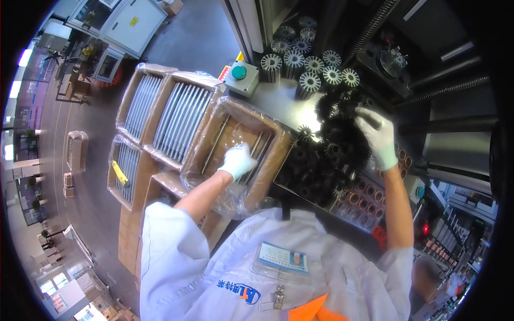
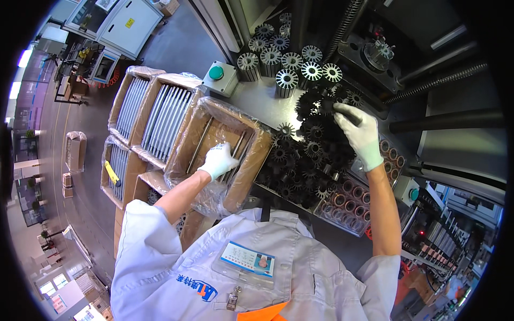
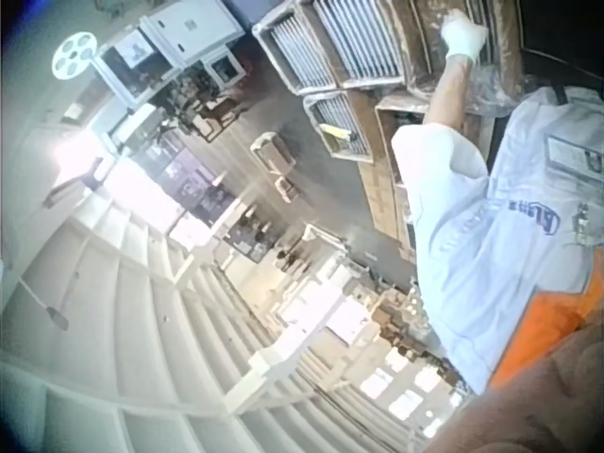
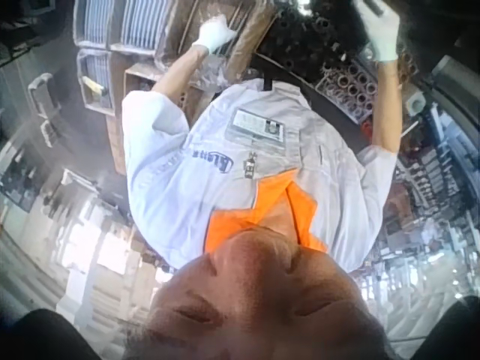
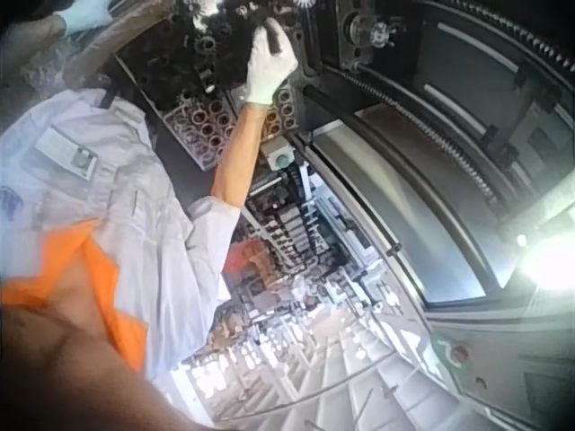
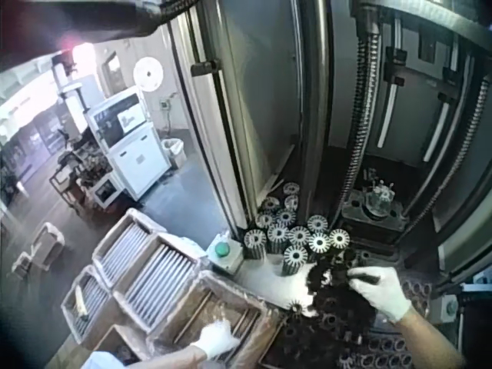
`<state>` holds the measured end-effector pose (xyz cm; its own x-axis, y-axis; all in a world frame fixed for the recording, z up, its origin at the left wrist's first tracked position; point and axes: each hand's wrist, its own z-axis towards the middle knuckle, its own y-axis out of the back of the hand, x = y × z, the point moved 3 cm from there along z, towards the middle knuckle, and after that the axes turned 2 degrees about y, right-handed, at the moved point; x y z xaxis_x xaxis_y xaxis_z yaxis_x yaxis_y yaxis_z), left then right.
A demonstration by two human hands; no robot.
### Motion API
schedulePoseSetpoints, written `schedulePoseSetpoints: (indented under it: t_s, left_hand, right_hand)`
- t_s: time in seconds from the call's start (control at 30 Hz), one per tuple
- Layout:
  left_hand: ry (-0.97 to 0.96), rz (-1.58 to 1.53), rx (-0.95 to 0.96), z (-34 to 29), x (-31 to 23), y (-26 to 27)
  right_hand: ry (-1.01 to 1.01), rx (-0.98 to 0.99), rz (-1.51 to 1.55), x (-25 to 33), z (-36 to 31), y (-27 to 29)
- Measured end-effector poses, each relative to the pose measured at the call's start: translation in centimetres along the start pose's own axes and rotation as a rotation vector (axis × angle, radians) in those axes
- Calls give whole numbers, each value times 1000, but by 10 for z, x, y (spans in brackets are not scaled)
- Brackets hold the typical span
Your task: The person places black plastic components and copper rings onto a vertical press, operates the press by pulling a lever, and then removes the assembled rotor cores. The person places the finished components into white storage racks and repeats the process with additional parts from nearby boxes.
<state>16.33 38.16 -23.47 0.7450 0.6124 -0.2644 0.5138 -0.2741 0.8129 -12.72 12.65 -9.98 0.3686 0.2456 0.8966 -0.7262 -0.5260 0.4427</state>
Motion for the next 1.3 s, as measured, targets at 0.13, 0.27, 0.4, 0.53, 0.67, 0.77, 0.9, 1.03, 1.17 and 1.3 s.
schedulePoseSetpoints:
  t_s: [0.13, 0.27, 0.4, 0.53, 0.67, 0.77, 0.9, 1.03, 1.17, 1.3]
  left_hand:
    - [-6, -363, -87, -9, 37, 9]
    - [-28, -392, 110, -22, 46, -7]
    - [-64, -48, 139, -19, 18, -15]
    - [-74, 59, -21, -21, 22, -24]
    - [138, -558, 392, -32, 60, 7]
    - [61, -987, 413, -60, 71, 28]
    - [-6, -1181, 210, -79, 35, 84]
    - [-123, -1084, 11, -87, -8, 118]
    - [-228, -1008, -171, -65, -51, 114]
    - [-329, -1075, -118, -37, -114, 122]
  right_hand:
    - [17, -72, 106, 6, -21, 10]
    - [-61, -120, 214, 2, -28, 7]
    - [-76, -169, 323, 2, -21, 0]
    - [-5, -226, 293, 24, -29, 1]
    - [88, -285, 337, 33, -12, 32]
    - [180, -430, 270, 41, 24, 78]
    - [220, -633, 266, 35, 81, 119]
    - [86, -697, 146, 21, 118, 131]
    - [-6, -556, 94, 11, 147, 141]
    - [-14, -635, -54, 34, 136, 128]
